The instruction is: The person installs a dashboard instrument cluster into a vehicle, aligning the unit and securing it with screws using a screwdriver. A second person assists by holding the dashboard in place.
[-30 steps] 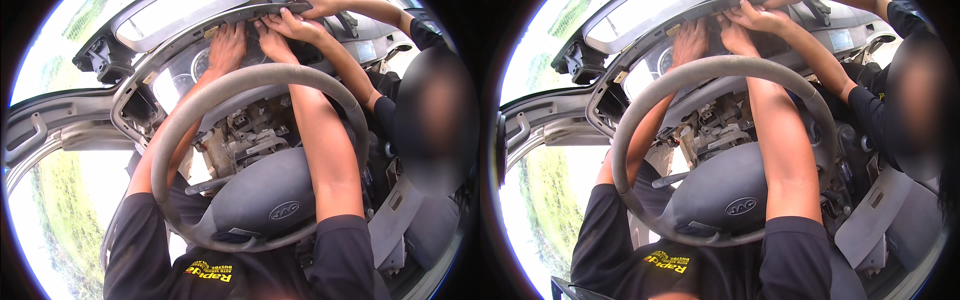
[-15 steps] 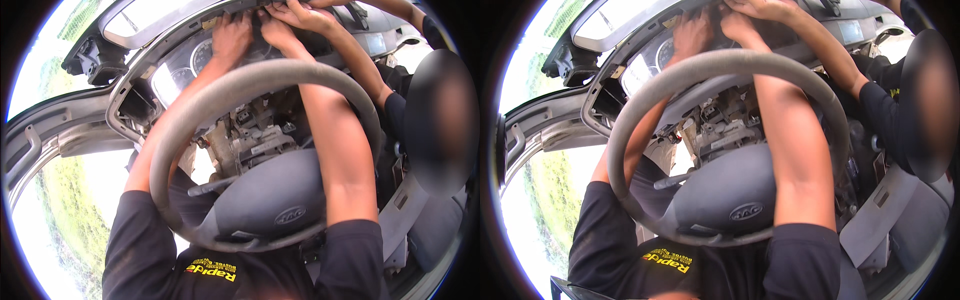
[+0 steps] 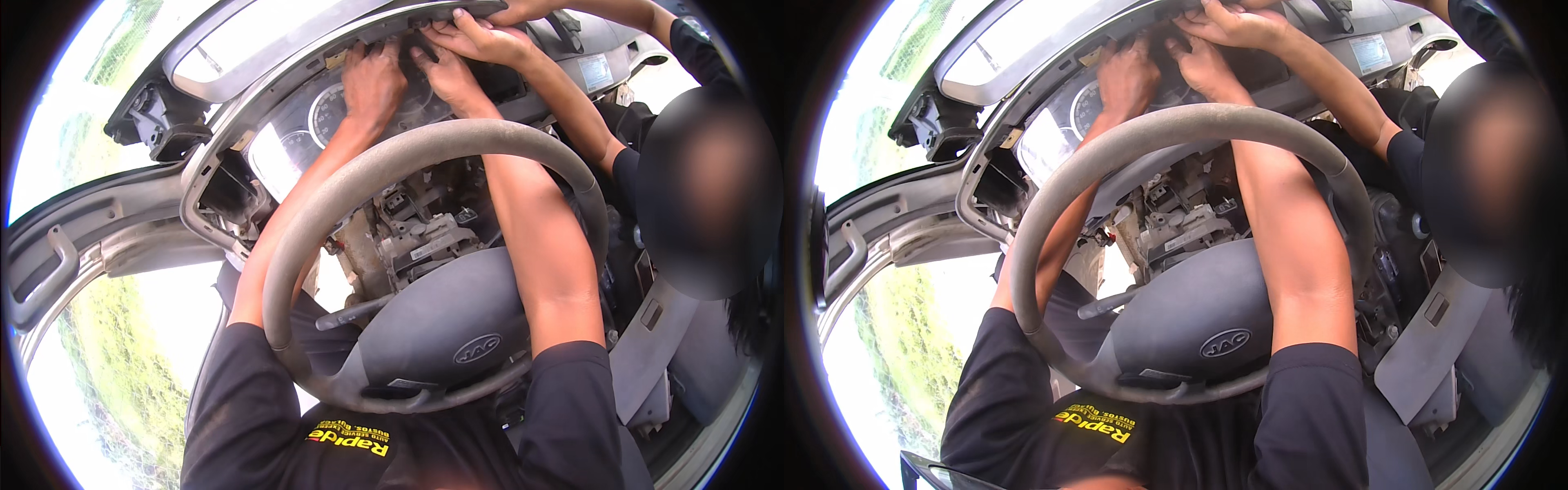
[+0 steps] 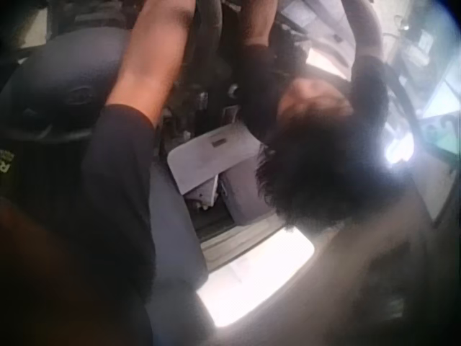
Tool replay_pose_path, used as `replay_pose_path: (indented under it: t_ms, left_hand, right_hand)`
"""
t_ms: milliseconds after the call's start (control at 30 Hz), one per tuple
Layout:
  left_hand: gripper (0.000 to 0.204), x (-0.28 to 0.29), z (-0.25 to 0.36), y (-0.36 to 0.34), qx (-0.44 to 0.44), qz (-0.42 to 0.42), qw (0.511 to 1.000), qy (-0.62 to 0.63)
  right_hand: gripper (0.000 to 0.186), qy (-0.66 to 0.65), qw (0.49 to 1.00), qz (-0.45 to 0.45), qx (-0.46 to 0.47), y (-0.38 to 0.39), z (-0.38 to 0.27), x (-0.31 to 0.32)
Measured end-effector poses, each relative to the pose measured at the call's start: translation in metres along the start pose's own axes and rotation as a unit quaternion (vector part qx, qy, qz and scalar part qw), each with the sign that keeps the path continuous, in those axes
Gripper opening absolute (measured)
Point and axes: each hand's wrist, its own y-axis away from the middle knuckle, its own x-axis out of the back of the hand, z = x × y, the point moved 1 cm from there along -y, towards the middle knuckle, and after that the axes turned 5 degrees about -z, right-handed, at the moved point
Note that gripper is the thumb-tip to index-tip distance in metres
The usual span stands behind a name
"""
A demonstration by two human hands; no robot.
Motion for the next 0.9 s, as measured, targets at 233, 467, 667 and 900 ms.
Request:
replay_pose_path:
  t_ms: [233,467,667,900]
  left_hand:
    - [0.043,0.008,0.002,-0.003,-0.015,0.032,0.996,0.078]
    - [0.032,0.011,0.004,-0.008,-0.011,0.029,0.997,0.072]
    - [0.024,0.001,0.005,-0.022,0.046,0.017,0.997,0.064]
    - [0.036,0.001,-0.001,-0.024,0.029,-0.057,0.997,0.034]
  right_hand:
    - [0.059,-0.068,0.993,-0.079,-0.046,0.002,-0.013,0.012]
    - [0.055,-0.013,0.997,0.009,0.069,-0.018,-0.003,0.002]
    - [0.047,0.100,0.961,0.221,0.130,-0.043,0.034,-0.012]
    - [0.043,0.141,0.971,0.178,0.076,-0.036,0.036,-0.022]
